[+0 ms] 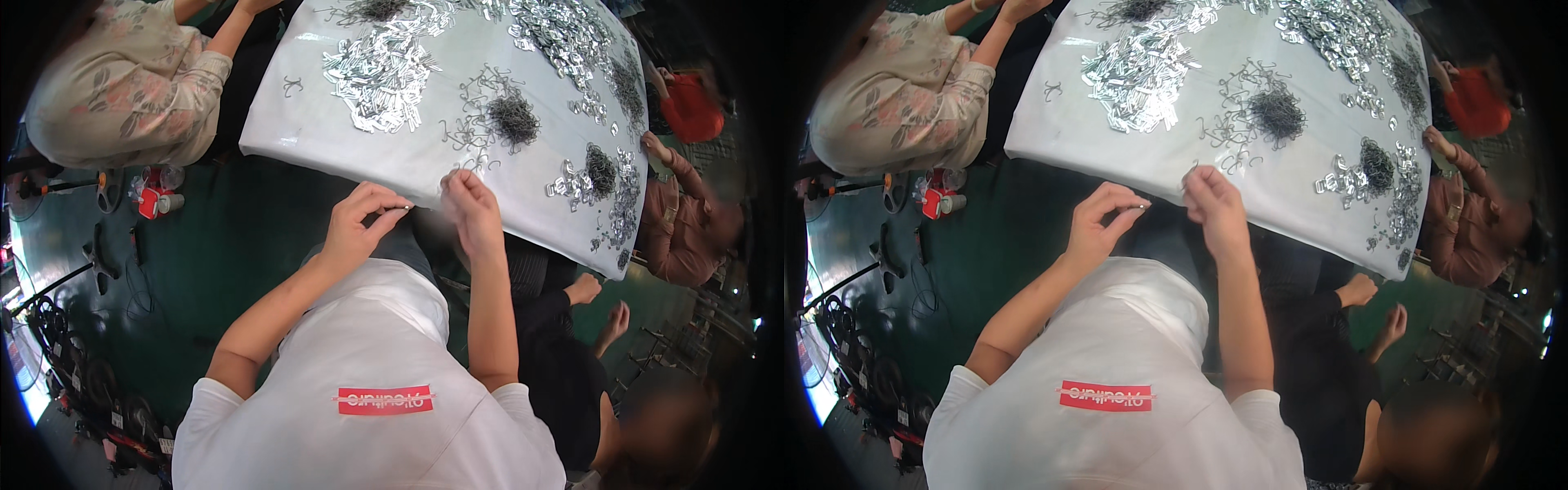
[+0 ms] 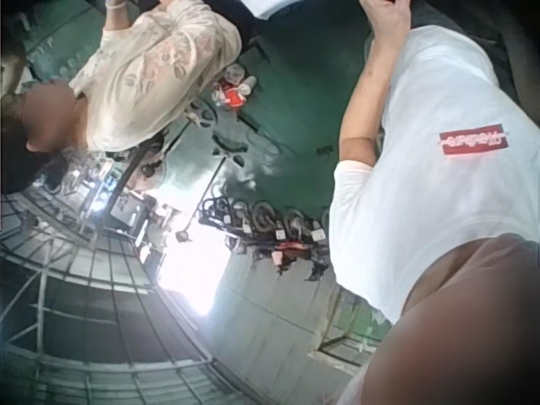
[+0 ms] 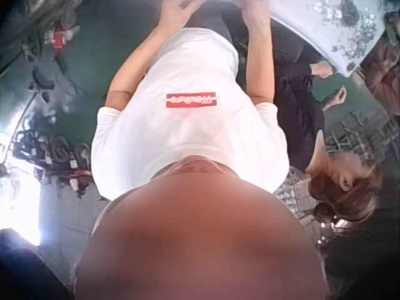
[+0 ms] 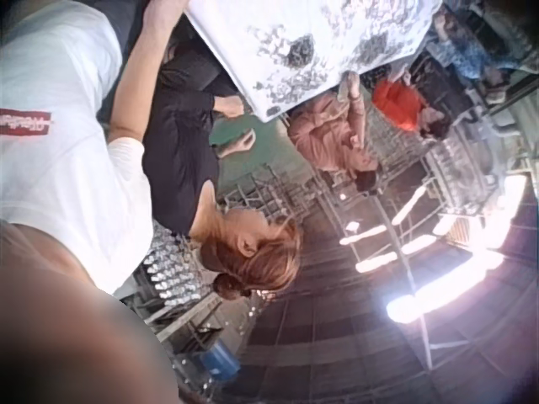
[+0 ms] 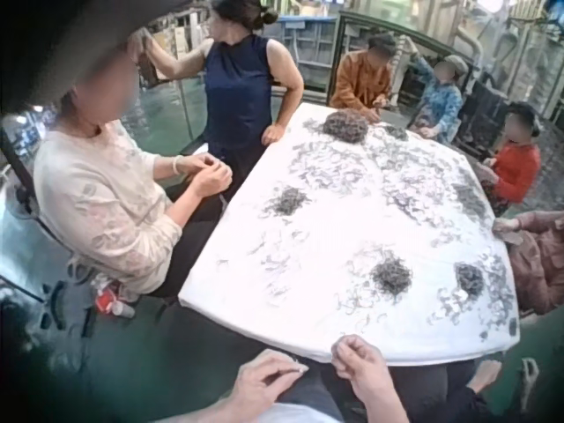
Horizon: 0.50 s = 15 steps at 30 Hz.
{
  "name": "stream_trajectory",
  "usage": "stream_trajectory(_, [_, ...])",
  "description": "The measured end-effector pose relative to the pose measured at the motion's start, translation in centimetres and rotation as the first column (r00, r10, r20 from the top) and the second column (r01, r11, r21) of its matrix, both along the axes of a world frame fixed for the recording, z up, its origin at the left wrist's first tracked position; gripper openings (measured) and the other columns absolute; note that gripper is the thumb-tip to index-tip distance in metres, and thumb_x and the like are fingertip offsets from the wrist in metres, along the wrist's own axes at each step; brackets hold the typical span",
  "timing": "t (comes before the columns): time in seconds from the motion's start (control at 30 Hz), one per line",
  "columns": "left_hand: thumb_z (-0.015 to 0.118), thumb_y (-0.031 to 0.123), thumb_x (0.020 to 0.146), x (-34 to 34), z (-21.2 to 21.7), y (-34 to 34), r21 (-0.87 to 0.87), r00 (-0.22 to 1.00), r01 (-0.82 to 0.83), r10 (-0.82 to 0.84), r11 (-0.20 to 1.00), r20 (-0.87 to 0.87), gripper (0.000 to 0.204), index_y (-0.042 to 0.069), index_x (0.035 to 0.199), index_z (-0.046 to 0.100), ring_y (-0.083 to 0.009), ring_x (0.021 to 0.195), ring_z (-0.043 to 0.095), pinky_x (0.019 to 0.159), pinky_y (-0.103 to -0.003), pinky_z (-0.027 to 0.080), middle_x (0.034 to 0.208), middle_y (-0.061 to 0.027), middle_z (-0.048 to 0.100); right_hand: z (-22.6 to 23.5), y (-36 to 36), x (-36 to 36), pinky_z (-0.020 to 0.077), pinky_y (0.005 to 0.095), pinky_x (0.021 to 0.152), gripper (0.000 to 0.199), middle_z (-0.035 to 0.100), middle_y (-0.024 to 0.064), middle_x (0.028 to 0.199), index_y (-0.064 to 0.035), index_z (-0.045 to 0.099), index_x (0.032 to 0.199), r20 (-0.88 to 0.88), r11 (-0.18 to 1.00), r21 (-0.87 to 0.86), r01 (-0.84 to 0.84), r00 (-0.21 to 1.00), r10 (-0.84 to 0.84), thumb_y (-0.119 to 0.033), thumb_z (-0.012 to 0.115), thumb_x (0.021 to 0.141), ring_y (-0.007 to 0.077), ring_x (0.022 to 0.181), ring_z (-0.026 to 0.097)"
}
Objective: The person repeatedly picks small metal hooks and flat pieces from a white table, joins them by hand, and occasionally hangs the assembled units on a nearby metal rack. Other workers at the same table perform similar assembly actions.
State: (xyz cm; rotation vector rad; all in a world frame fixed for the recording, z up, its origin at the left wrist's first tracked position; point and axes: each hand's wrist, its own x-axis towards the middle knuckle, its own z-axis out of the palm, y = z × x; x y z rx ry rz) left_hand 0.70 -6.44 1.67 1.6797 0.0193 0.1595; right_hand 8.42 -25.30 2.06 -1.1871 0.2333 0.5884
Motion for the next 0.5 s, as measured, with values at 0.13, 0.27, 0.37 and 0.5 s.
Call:
stream_trajectory(0.13, [0.066,-0.002,0.082,-0.5,-0.1,0.2,-0.010,1.000,0.013,-0.013,1.000,0.001,0.018,0.004,0.097,0.072,-0.0122,0.078,0.060,0.071,-0.024,0.048,0.092,-0.0053,0.063,2.5,2.0,-4.9,0.0294,0.0175,0.051,0.008,0.057,0.0004,0.088,-0.0036,0.055,0.098,0.135,0.998,0.056,-0.037,0.990,0.030,-0.010,0.060,0.094,0.0036,0.065,0.044])
stream_trajectory(0.27, [0.066,-0.003,0.082,-1.1,0.1,0.1,0.000,1.000,0.025,-0.025,1.000,-0.006,0.018,0.004,0.097,0.072,-0.0129,0.079,0.061,0.070,-0.024,0.049,0.092,-0.0057,0.063,2.6,2.8,-6.5,0.0360,0.0168,0.062,0.008,0.058,0.0003,0.092,-0.0028,0.057,0.098,0.255,1.000,-0.016,-0.011,0.967,0.015,-0.009,0.060,0.094,0.0037,0.076,0.048])
stream_trajectory(0.37, [0.067,-0.003,0.081,-1.4,0.2,0.3,0.009,0.999,0.036,-0.036,0.999,0.035,0.017,0.004,0.096,0.072,-0.0130,0.079,0.061,0.068,-0.023,0.049,0.091,-0.0056,0.063,2.3,2.9,-6.8,0.0401,0.0187,0.072,0.008,0.058,0.0002,0.093,-0.0020,0.057,0.097,0.271,0.998,-0.054,-0.010,0.962,0.025,-0.009,0.060,0.094,0.0056,0.083,0.051])
stream_trajectory(0.5, [0.068,-0.002,0.081,-1.7,0.3,0.4,0.029,0.999,0.043,-0.044,0.999,0.030,0.017,0.004,0.096,0.073,-0.0129,0.080,0.061,0.067,-0.023,0.049,0.090,-0.0054,0.063,2.1,3.1,-7.0,0.0420,0.0213,0.080,0.008,0.057,0.0004,0.093,-0.0012,0.058,0.097,0.315,0.991,-0.129,0.025,0.949,0.017,-0.009,0.060,0.094,0.0076,0.086,0.052])
